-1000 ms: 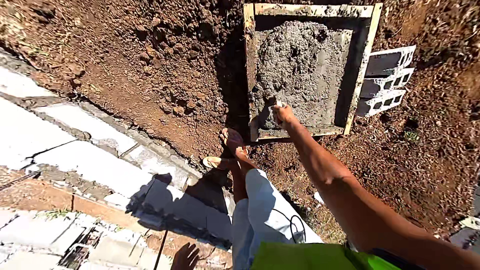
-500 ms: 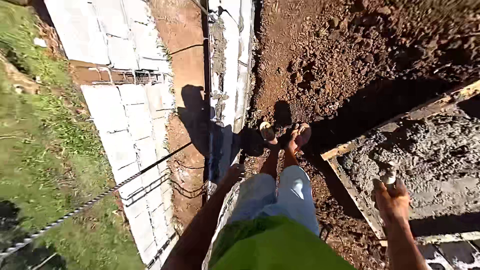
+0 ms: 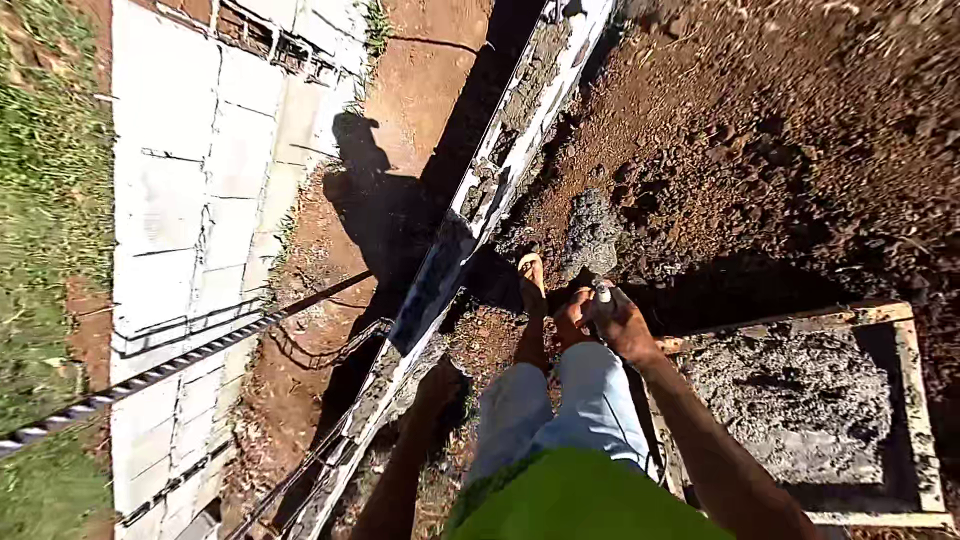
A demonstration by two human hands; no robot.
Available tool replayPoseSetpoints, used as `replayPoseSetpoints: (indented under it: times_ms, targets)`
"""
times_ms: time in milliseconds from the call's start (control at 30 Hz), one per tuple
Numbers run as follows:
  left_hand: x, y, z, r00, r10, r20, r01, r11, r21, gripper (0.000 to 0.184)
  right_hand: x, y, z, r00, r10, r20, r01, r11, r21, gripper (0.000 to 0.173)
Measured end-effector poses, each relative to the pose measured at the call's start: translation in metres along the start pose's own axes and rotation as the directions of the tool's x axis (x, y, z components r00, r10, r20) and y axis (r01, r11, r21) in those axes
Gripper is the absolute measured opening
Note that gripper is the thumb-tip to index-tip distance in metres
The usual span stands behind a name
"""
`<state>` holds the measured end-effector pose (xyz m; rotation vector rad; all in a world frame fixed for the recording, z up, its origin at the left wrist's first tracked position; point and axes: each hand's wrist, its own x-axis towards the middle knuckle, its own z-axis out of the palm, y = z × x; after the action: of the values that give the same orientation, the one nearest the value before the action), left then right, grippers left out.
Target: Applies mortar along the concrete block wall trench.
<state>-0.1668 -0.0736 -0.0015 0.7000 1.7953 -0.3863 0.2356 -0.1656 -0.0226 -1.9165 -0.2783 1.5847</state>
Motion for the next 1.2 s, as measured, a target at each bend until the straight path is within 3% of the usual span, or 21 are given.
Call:
replayPoseSetpoints:
  times_ms: [200,300,433,500,567,667,833,900,1033,1200]
  targets:
    - [-0.006,-0.068,-0.015,0.990,-0.124,-0.063,0.113,0.982,-0.152,0.035,0.065,-0.090,0.066,0.949,-0.042,0.313,-0.062,0.947,0.316,0.025]
    - [-0.011,-0.092,-0.018,0.983,-0.156,-0.095,0.135,0.971,-0.197,0.037,0.145,-0.083,0.088,0.879,-0.155,0.451,-0.125,0.838,0.531,0.014]
    - [-0.030,-0.120,-0.018,0.959,-0.241,-0.147,0.207,0.955,-0.213,0.037,0.271,-0.066,0.106,0.660,-0.308,0.685,-0.458,0.557,0.692,0.022]
    - [-0.034,-0.142,-0.019,0.964,-0.218,-0.154,0.184,0.961,-0.209,0.038,0.293,-0.066,0.104,0.632,-0.327,0.702,-0.530,0.479,0.700,0.027]
    - [-0.035,-0.160,-0.017,0.966,-0.206,-0.153,0.172,0.963,-0.209,0.039,0.285,-0.068,0.096,0.624,-0.313,0.716,-0.544,0.485,0.685,0.028]
    - [-0.040,-0.150,0.001,0.970,-0.226,-0.093,0.193,0.942,-0.275,0.038,0.246,-0.064,0.073,0.635,-0.213,0.743,-0.488,0.635,0.599,0.029]
    - [-0.038,-0.103,0.028,0.988,-0.154,0.014,0.149,0.929,-0.339,0.037,0.166,-0.092,0.041,0.871,0.106,0.480,-0.251,0.936,0.248,0.027]
    - [-0.031,-0.091,0.035,0.994,-0.108,0.022,0.109,0.932,-0.346,0.036,0.167,-0.108,0.033,0.885,0.158,0.437,-0.250,0.955,0.160,0.027]
    - [-0.014,-0.090,0.044,0.994,-0.102,0.029,0.106,0.928,-0.357,0.035,0.220,-0.115,0.049,0.857,0.237,0.457,-0.284,0.958,0.036,0.035]
    - [-0.018,-0.108,0.042,0.990,-0.136,0.021,0.134,0.918,-0.372,0.036,0.228,-0.138,0.073,0.845,0.378,0.378,-0.187,0.871,-0.455,0.038]
